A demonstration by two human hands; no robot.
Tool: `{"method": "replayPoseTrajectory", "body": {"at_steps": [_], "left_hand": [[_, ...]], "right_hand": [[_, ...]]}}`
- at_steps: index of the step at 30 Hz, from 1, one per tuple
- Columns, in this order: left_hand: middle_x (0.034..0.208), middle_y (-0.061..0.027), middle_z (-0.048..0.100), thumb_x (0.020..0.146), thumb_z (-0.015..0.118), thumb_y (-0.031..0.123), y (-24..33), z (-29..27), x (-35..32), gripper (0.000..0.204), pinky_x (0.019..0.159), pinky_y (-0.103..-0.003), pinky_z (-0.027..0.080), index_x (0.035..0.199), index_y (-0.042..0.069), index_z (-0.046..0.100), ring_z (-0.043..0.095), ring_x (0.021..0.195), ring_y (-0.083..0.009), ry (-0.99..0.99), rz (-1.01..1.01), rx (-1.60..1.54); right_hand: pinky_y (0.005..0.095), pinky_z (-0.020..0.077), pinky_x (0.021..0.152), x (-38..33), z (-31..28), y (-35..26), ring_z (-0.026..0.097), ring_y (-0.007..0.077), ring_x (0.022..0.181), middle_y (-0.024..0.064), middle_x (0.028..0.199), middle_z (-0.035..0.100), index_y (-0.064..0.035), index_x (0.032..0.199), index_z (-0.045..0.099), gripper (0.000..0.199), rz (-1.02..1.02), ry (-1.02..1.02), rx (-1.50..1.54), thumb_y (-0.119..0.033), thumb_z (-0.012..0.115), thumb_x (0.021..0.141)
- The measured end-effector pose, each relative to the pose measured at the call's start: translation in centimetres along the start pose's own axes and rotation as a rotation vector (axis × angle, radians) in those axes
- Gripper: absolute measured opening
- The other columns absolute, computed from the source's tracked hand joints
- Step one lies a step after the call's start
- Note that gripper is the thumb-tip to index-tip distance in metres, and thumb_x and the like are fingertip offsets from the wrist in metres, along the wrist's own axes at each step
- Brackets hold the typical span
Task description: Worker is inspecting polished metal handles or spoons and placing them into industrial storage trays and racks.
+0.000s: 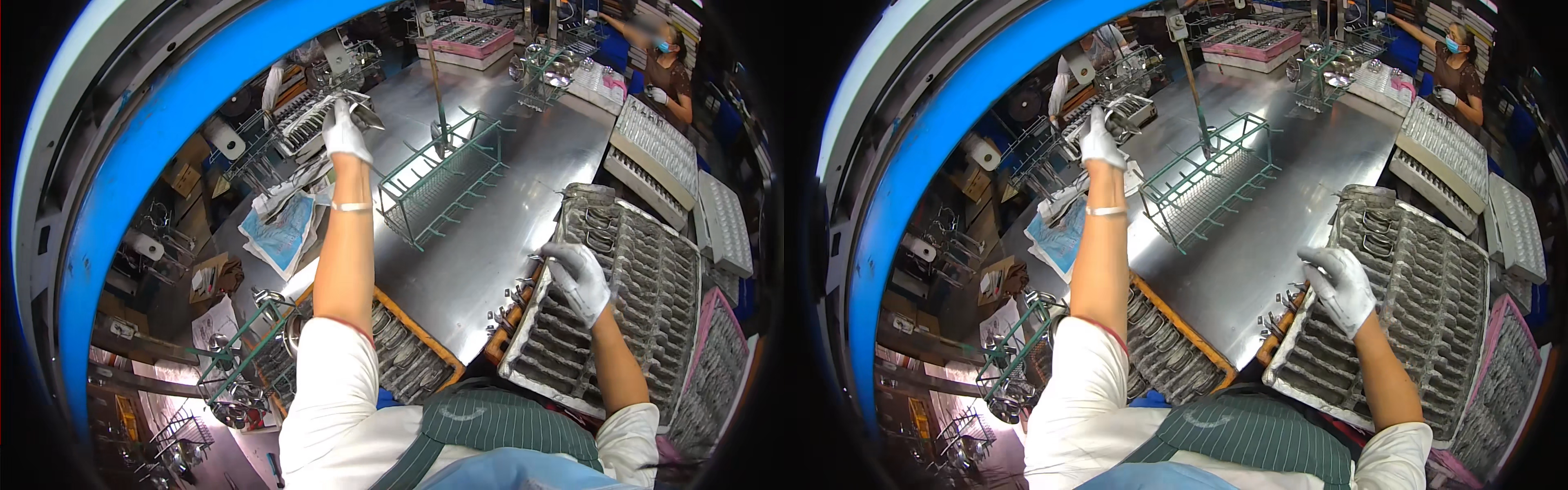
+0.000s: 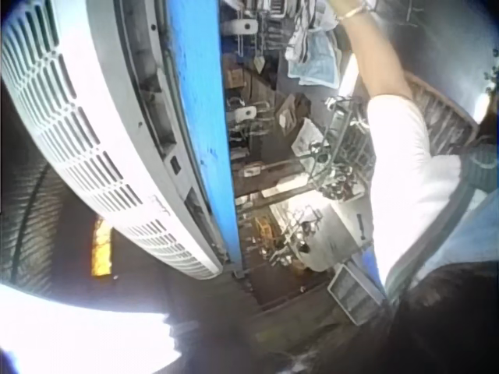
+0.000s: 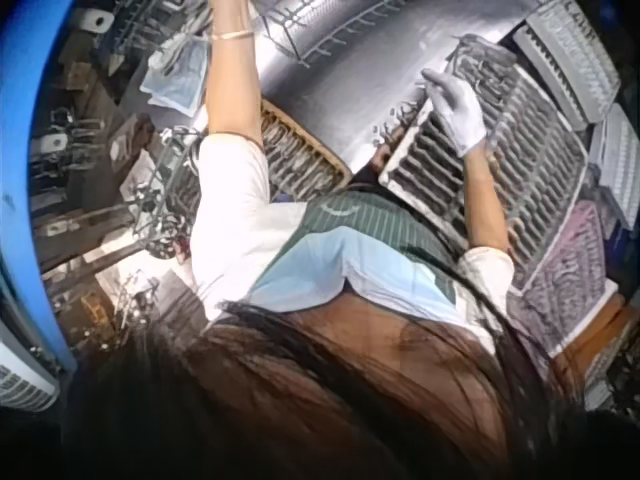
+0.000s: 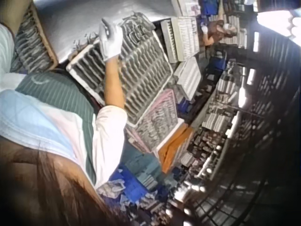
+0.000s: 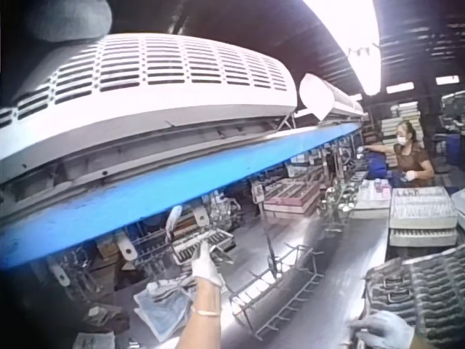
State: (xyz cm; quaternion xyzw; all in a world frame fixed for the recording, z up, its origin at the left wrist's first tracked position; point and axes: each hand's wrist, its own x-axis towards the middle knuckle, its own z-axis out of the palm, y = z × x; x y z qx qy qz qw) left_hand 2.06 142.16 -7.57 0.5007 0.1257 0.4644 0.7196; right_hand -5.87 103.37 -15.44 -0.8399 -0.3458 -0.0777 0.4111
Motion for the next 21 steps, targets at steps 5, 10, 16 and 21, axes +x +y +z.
{"method": "replayPoseTrajectory", "body": {"at_steps": [5, 10, 16, 21], "left_hand": [[0.067, -0.0088, 0.053, 0.088, 0.04, 0.057, 4.1, 2.1, -15.8, 0.063, 0.073, -0.032, 0.041, 0.091, -0.002, 0.061, 0.048, 0.07, -0.0198, -0.243, -0.07, 0.517], [0.067, -0.0019, 0.053, 0.087, 0.044, 0.057, 1.8, 1.1, -23.3, 0.054, 0.055, -0.024, 0.035, 0.088, 0.006, 0.06, 0.045, 0.059, -0.01, -0.524, -0.428, 0.289], [0.054, 0.0013, 0.049, 0.082, 0.052, 0.058, 0.2, 0.7, -23.5, 0.055, 0.045, -0.02, 0.031, 0.069, 0.006, 0.061, 0.04, 0.046, -0.0065, -0.642, -0.549, 0.343], [0.088, -0.0072, 0.062, 0.091, 0.051, 0.034, -1.0, 1.4, -21.7, 0.036, 0.074, -0.023, 0.042, 0.093, 0.0, 0.061, 0.054, 0.08, -0.0113, -0.685, -0.186, 0.327]], "right_hand": [[0.0379, 0.0408, 0.089, 2.9, 2.3, -3.9, 0.052, 0.0287, 0.102, 0.0142, 0.116, 0.053, -0.002, 0.125, 0.045, 0.063, -0.143, 0.244, -0.062, -0.03, 0.068, 0.074], [0.0373, 0.0419, 0.091, 2.3, 4.1, -4.6, 0.053, 0.0322, 0.101, 0.0148, 0.117, 0.053, -0.0073, 0.128, 0.044, 0.055, -0.286, 0.127, -0.075, -0.003, 0.06, 0.076], [0.0329, 0.0446, 0.085, 0.8, 2.2, -4.9, 0.059, 0.0299, 0.097, 0.0179, 0.104, 0.061, 0.0009, 0.119, 0.051, 0.041, 0.16, -0.101, 0.242, -0.018, 0.055, 0.083], [0.026, 0.0479, 0.071, 0.2, 1.6, -2.6, 0.06, 0.0169, 0.076, 0.0127, 0.081, 0.064, 0.0062, 0.096, 0.06, 0.044, 0.512, -0.007, 0.833, -0.036, 0.054, 0.086]]}}
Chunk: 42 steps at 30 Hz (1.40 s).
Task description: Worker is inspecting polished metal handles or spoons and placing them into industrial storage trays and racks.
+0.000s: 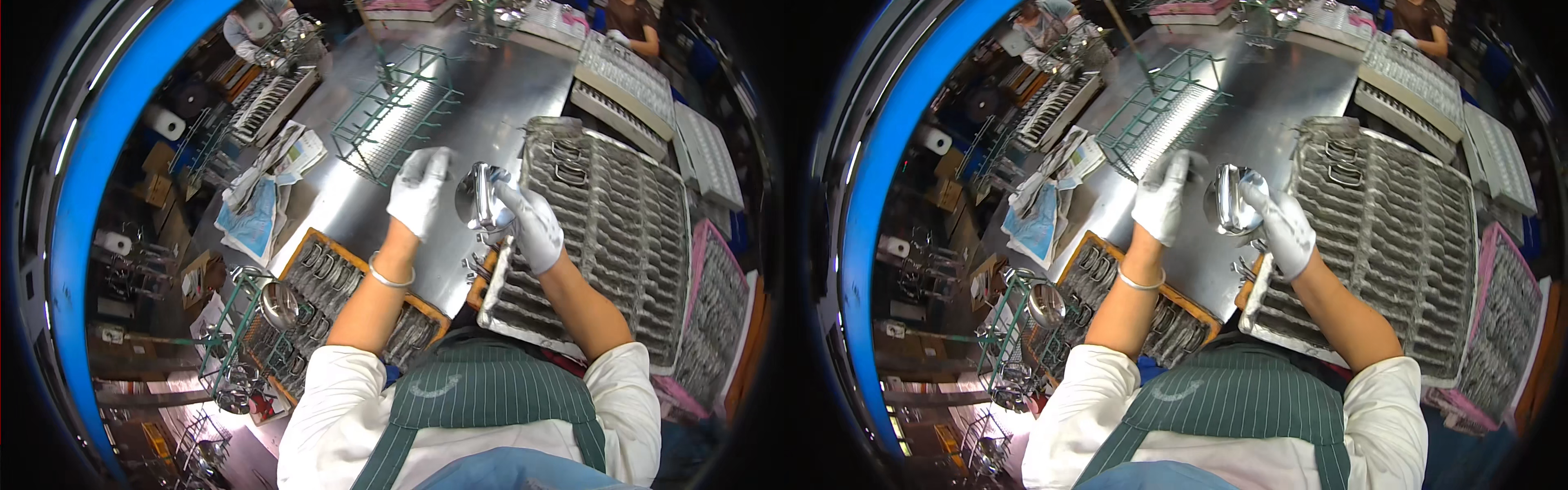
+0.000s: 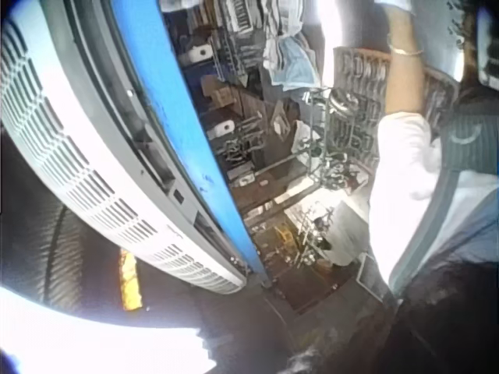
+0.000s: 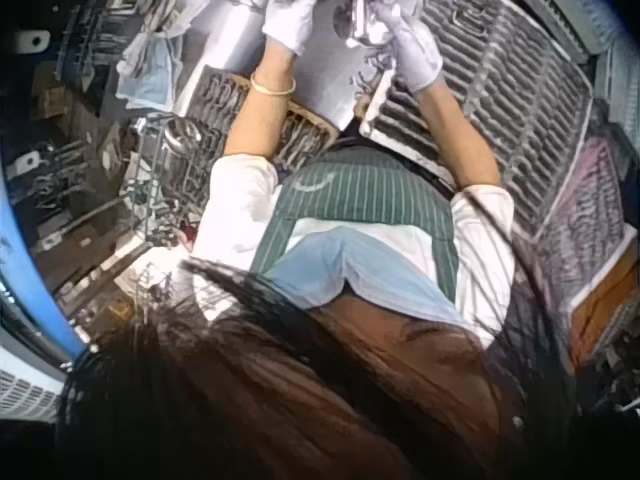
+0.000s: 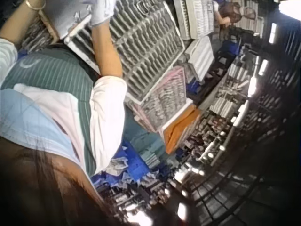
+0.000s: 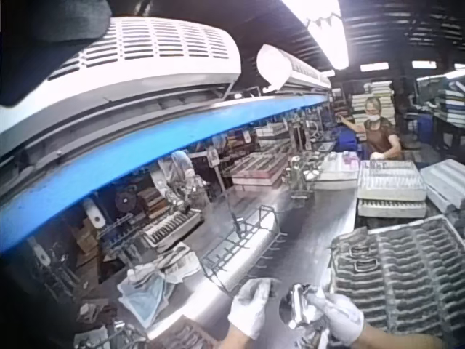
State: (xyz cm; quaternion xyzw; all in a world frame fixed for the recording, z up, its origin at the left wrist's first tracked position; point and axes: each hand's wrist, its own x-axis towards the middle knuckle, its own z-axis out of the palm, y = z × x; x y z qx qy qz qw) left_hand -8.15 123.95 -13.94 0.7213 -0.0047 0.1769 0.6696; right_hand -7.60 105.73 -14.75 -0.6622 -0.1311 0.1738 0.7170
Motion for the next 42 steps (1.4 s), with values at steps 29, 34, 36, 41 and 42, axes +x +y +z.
{"method": "replayPoseTrajectory", "body": {"at_steps": [29, 34, 36, 41, 42], "left_hand": [[0.091, -0.0154, 0.046, 0.086, 0.047, 0.011, -3.7, 3.9, -2.0, 0.013, 0.074, -0.037, 0.044, 0.093, -0.001, 0.05, 0.05, 0.084, -0.03, -0.397, 0.356, 0.297], [0.093, -0.015, 0.047, 0.084, 0.051, 0.011, -3.2, 3.6, -1.5, 0.014, 0.075, -0.038, 0.044, 0.092, 0.0, 0.05, 0.051, 0.085, -0.0312, -0.443, 0.466, 0.476], [0.095, -0.0153, 0.047, 0.076, 0.062, 0.018, -3.0, 5.1, -2.6, 0.027, 0.075, -0.039, 0.045, 0.093, 0.002, 0.049, 0.052, 0.085, -0.0315, -0.385, 0.278, 0.483], [0.091, -0.0158, 0.048, 0.08, 0.056, 0.012, -4.7, 4.9, -2.7, 0.014, 0.075, -0.039, 0.044, 0.087, 0.001, 0.051, 0.052, 0.083, -0.0325, -0.29, 0.245, 0.358], [0.09, -0.0159, 0.049, 0.082, 0.054, 0.011, -4.0, 4.7, -2.6, 0.011, 0.075, -0.039, 0.043, 0.086, 0.001, 0.051, 0.052, 0.083, -0.033, -0.307, 0.23, 0.3]], "right_hand": [[0.0304, 0.0533, 0.057, -0.6, -1.0, 3.7, 0.059, 0.0158, 0.063, 0.0072, 0.079, 0.059, 0.0001, 0.1, 0.057, 0.028, 0.196, -0.047, 0.465, -0.024, 0.046, 0.091], [0.0291, 0.0524, 0.056, -0.9, -1.1, 3.8, 0.059, 0.0151, 0.062, 0.0063, 0.08, 0.059, -0.0019, 0.1, 0.057, 0.028, 0.197, -0.033, 0.484, -0.027, 0.048, 0.091], [0.0266, 0.0502, 0.054, -0.5, -1.4, 4.6, 0.058, 0.0133, 0.066, 0.0051, 0.08, 0.058, -0.0026, 0.1, 0.057, 0.028, 0.22, 0.006, 0.564, -0.028, 0.049, 0.09], [0.026, 0.0504, 0.056, -0.8, -1.8, 5.0, 0.059, 0.0124, 0.067, 0.0046, 0.081, 0.059, -0.0011, 0.098, 0.056, 0.033, 0.138, -0.084, 0.351, -0.033, 0.05, 0.091], [0.0258, 0.0505, 0.056, -0.7, -2.1, 4.9, 0.059, 0.0123, 0.067, 0.0044, 0.08, 0.059, -0.001, 0.096, 0.056, 0.034, 0.182, -0.086, 0.293, -0.034, 0.05, 0.091]]}}
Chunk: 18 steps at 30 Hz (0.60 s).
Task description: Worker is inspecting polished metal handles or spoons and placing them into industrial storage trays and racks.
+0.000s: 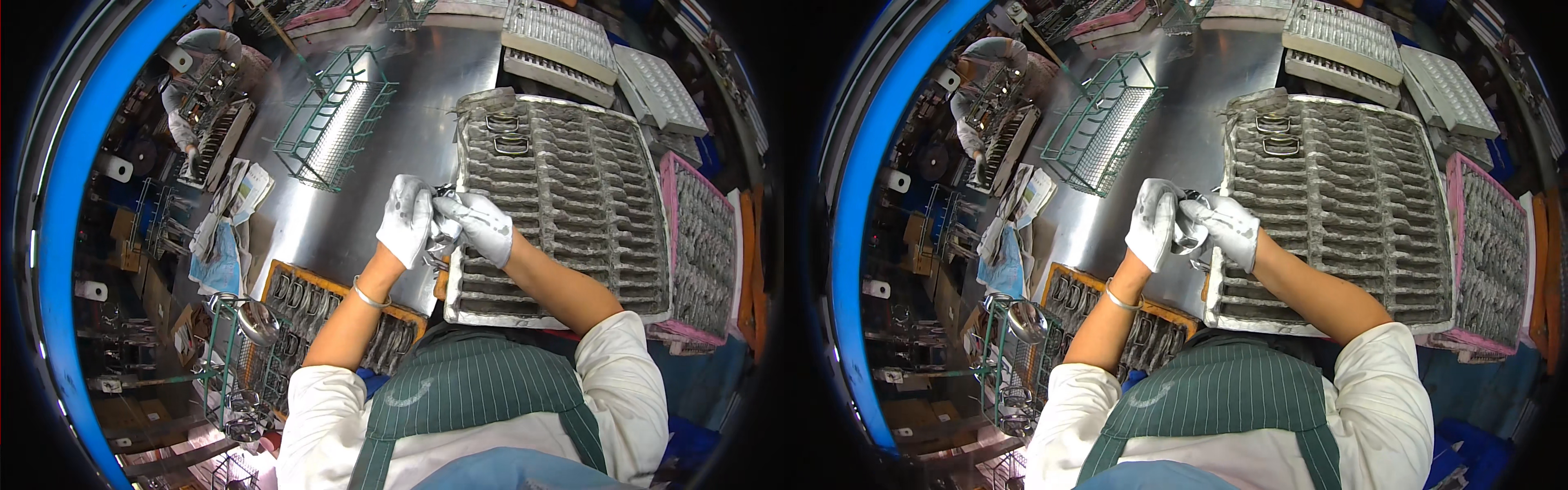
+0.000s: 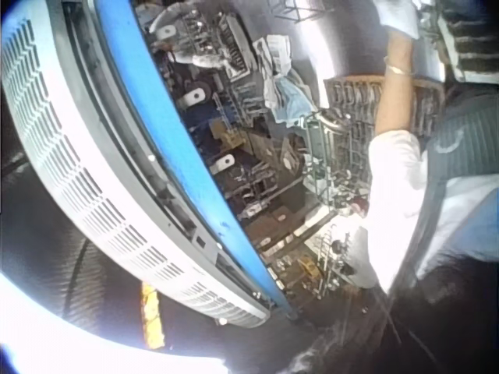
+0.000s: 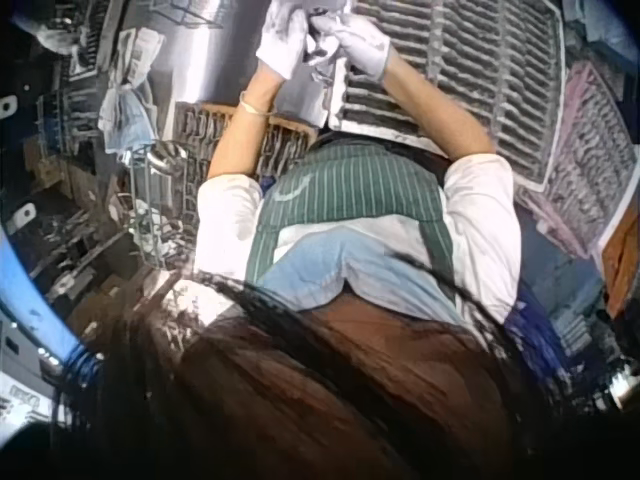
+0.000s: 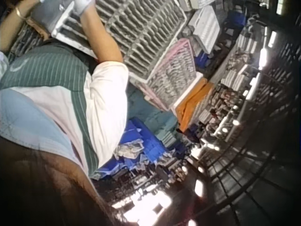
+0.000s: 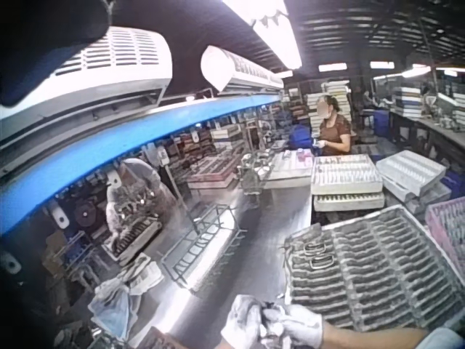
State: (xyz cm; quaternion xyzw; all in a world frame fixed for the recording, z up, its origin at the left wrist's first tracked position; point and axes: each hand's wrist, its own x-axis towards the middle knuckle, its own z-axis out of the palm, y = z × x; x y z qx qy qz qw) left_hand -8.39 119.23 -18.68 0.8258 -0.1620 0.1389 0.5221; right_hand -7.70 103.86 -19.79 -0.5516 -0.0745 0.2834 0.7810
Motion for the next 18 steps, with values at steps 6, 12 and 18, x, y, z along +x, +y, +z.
{"method": "replayPoseTrajectory", "body": {"at_steps": [6, 12, 18], "left_hand": [[0.109, -0.0123, 0.053, 0.083, 0.058, 0.023, -0.5, -2.5, 1.0, 0.032, 0.086, -0.041, 0.039, 0.112, 0.009, 0.053, 0.051, 0.102, -0.0302, 0.133, 0.176, 0.455], [0.105, -0.0144, 0.054, 0.089, 0.048, 0.021, -3.3, -9.6, 4.2, 0.028, 0.089, -0.035, 0.04, 0.108, 0.002, 0.055, 0.052, 0.098, -0.0234, 0.696, 0.029, 0.247], [0.122, -0.014, 0.048, 0.091, 0.049, 0.029, -9.7, -16.7, 8.1, 0.042, 0.093, -0.032, 0.038, 0.122, 0.001, 0.047, 0.048, 0.11, -0.0235, 0.894, -0.132, 0.055]], "right_hand": [[0.0269, 0.0463, 0.08, 1.7, -3.8, -3.5, 0.059, 0.018, 0.088, 0.0108, 0.094, 0.063, 0.0017, 0.107, 0.056, 0.047, -0.06, 0.086, -0.652, -0.04, 0.059, 0.083], [0.037, 0.0441, 0.086, 3.3, -15.4, -2.5, 0.056, 0.0328, 0.101, 0.0166, 0.107, 0.061, -0.0148, 0.116, 0.057, 0.046, 0.045, 0.486, -1.388, -0.042, 0.058, 0.08], [0.0401, 0.0453, 0.081, 4.5, -16.5, -2.4, 0.058, 0.0302, 0.093, 0.0139, 0.095, 0.063, -0.0155, 0.103, 0.063, 0.032, 0.045, 0.326, -1.79, -0.036, 0.06, 0.078]]}}
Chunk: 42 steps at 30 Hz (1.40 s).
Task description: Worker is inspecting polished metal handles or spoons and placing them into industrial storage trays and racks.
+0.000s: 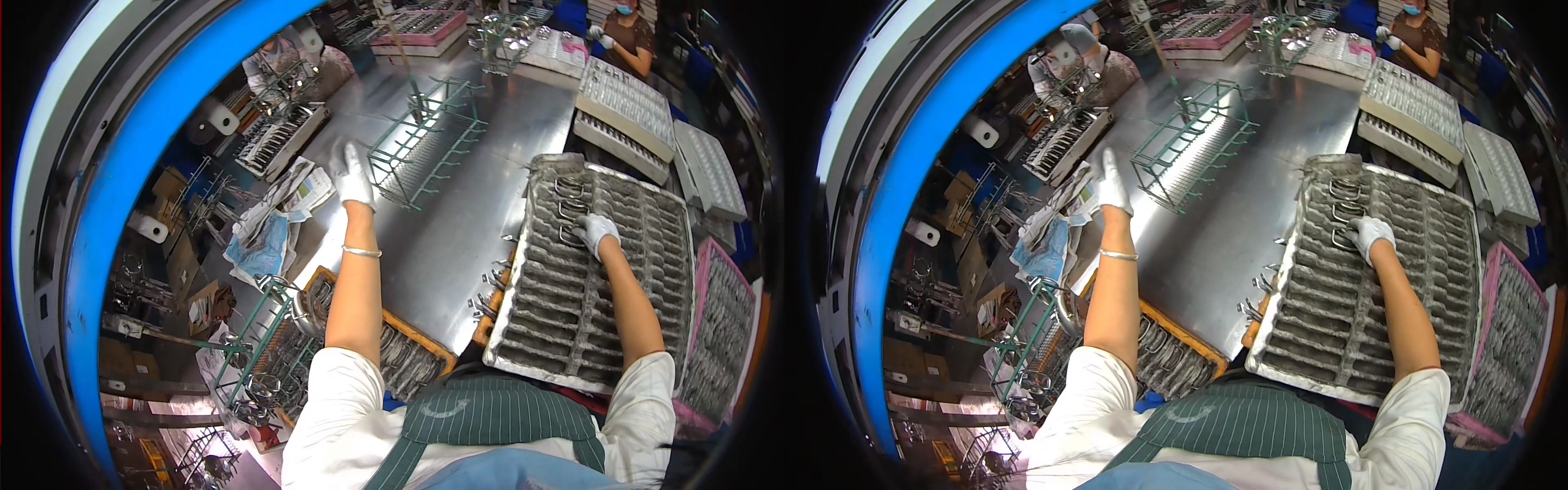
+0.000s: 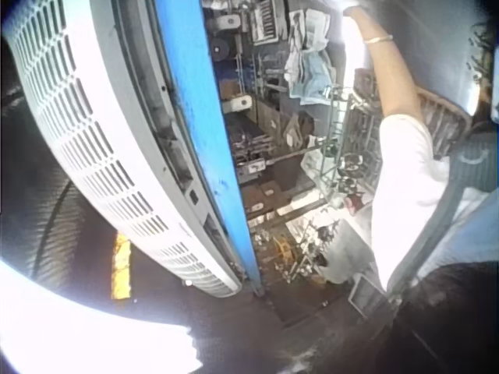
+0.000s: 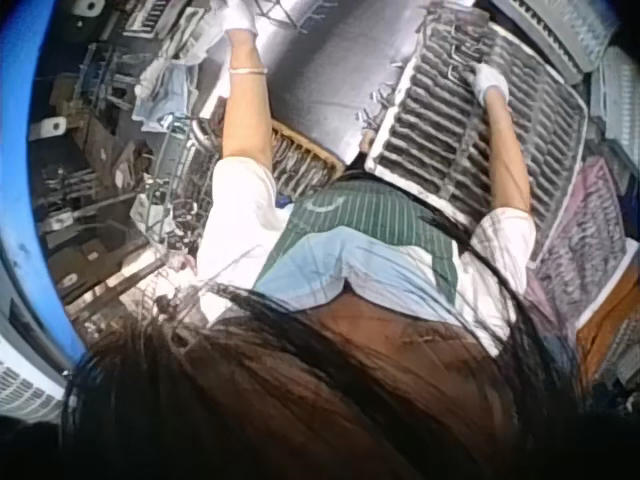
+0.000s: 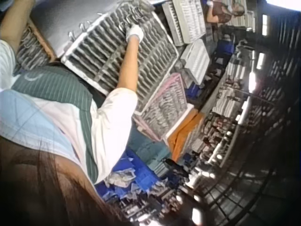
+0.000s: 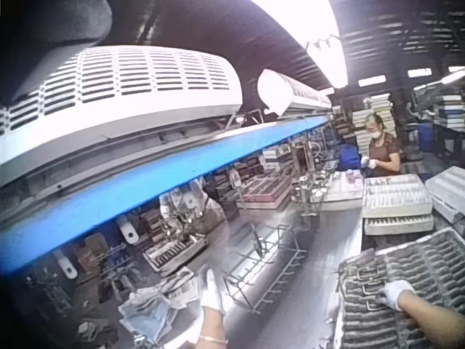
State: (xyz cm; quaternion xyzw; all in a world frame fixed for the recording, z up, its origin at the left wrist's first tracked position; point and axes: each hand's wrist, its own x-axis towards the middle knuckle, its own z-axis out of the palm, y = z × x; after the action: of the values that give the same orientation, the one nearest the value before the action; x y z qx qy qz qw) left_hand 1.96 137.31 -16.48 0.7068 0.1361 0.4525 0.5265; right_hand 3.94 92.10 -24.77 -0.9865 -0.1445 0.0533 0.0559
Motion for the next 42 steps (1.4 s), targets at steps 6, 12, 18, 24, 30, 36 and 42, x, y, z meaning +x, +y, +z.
{"method": "replayPoseTrajectory", "body": {"at_steps": [6, 12, 18, 24, 30, 36, 42], "left_hand": [[0.12, -0.0129, 0.048, 0.091, 0.037, 0.053, -1.9, 1.6, 0.4, 0.06, 0.097, -0.03, 0.038, 0.131, 0.008, 0.038, 0.05, 0.106, -0.0203, -0.331, -0.282, -0.247], [0.096, -0.0094, 0.054, 0.092, 0.037, 0.05, -0.2, 4.3, -1.4, 0.053, 0.082, -0.032, 0.04, 0.126, 0.01, 0.042, 0.051, 0.091, -0.0189, -0.258, -0.354, -0.246], [0.086, -0.0101, 0.06, 0.093, 0.038, 0.046, 1.5, 1.0, -0.1, 0.048, 0.069, -0.032, 0.045, 0.119, 0.008, 0.05, 0.056, 0.077, -0.0178, -0.323, -0.423, -0.251], [0.106, -0.0094, 0.059, 0.083, 0.061, 0.032, -5.6, 4.2, 4.4, 0.05, 0.082, -0.028, 0.043, 0.126, 0.01, 0.048, 0.054, 0.087, -0.0175, -0.469, -0.469, -0.179], [0.111, -0.0154, 0.058, 0.085, 0.062, 0.024, -10.3, 8.7, 6.1, 0.052, 0.078, -0.033, 0.049, 0.125, -0.003, 0.043, 0.06, 0.088, -0.022, -1.024, -0.209, -0.463], [0.092, -0.0095, 0.063, 0.081, 0.062, 0.015, -4.2, 10.8, 5.2, 0.028, 0.071, -0.029, 0.048, 0.102, -0.003, 0.058, 0.059, 0.077, -0.0171, -0.629, -0.442, -0.33], [0.09, -0.0053, 0.062, 0.082, 0.065, 0.019, -0.4, 3.0, 6.0, 0.027, 0.069, -0.025, 0.043, 0.099, -0.002, 0.059, 0.055, 0.078, -0.0118, 0.156, -0.286, -0.579]], "right_hand": [[0.0401, 0.0444, 0.084, 2.3, -5.8, -12.4, 0.057, 0.0329, 0.095, 0.0166, 0.1, 0.062, -0.0127, 0.113, 0.058, 0.041, -0.257, 0.147, 0.351, -0.038, 0.056, 0.08], [0.0415, 0.0429, 0.086, 7.2, -5.0, -23.5, 0.055, 0.0361, 0.099, 0.0192, 0.103, 0.06, -0.0054, 0.12, 0.049, 0.054, -0.401, 0.264, 0.48, -0.044, 0.051, 0.082], [0.0367, 0.0465, 0.07, 6.0, -4.4, -24.5, 0.061, 0.0308, 0.076, 0.0169, 0.079, 0.063, -0.0002, 0.094, 0.058, 0.038, -0.375, -0.15, 0.786, -0.036, 0.047, 0.087], [0.0295, 0.0474, 0.063, 0.9, -8.7, -25.1, 0.058, 0.017, 0.063, 0.0075, 0.067, 0.06, -0.0003, 0.089, 0.057, 0.037, -0.429, -0.305, 0.934, -0.036, 0.046, 0.09], [0.0264, 0.0456, 0.067, -1.5, -11.2, -26.2, 0.057, 0.0145, 0.067, 0.0083, 0.072, 0.06, 0.0014, 0.093, 0.055, 0.038, -0.43, -0.338, 0.956, -0.036, 0.047, 0.091], [0.025, 0.0432, 0.064, -1.2, -12.0, -24.5, 0.054, 0.0121, 0.064, 0.005, 0.068, 0.058, 0.0012, 0.092, 0.052, 0.036, -0.282, -0.314, 0.997, -0.034, 0.047, 0.091], [0.0242, 0.0407, 0.065, 0.2, -10.9, -25.1, 0.051, 0.0118, 0.066, 0.0061, 0.074, 0.06, 0.0009, 0.1, 0.053, 0.037, -0.355, -0.269, 0.964, -0.035, 0.046, 0.091]]}}
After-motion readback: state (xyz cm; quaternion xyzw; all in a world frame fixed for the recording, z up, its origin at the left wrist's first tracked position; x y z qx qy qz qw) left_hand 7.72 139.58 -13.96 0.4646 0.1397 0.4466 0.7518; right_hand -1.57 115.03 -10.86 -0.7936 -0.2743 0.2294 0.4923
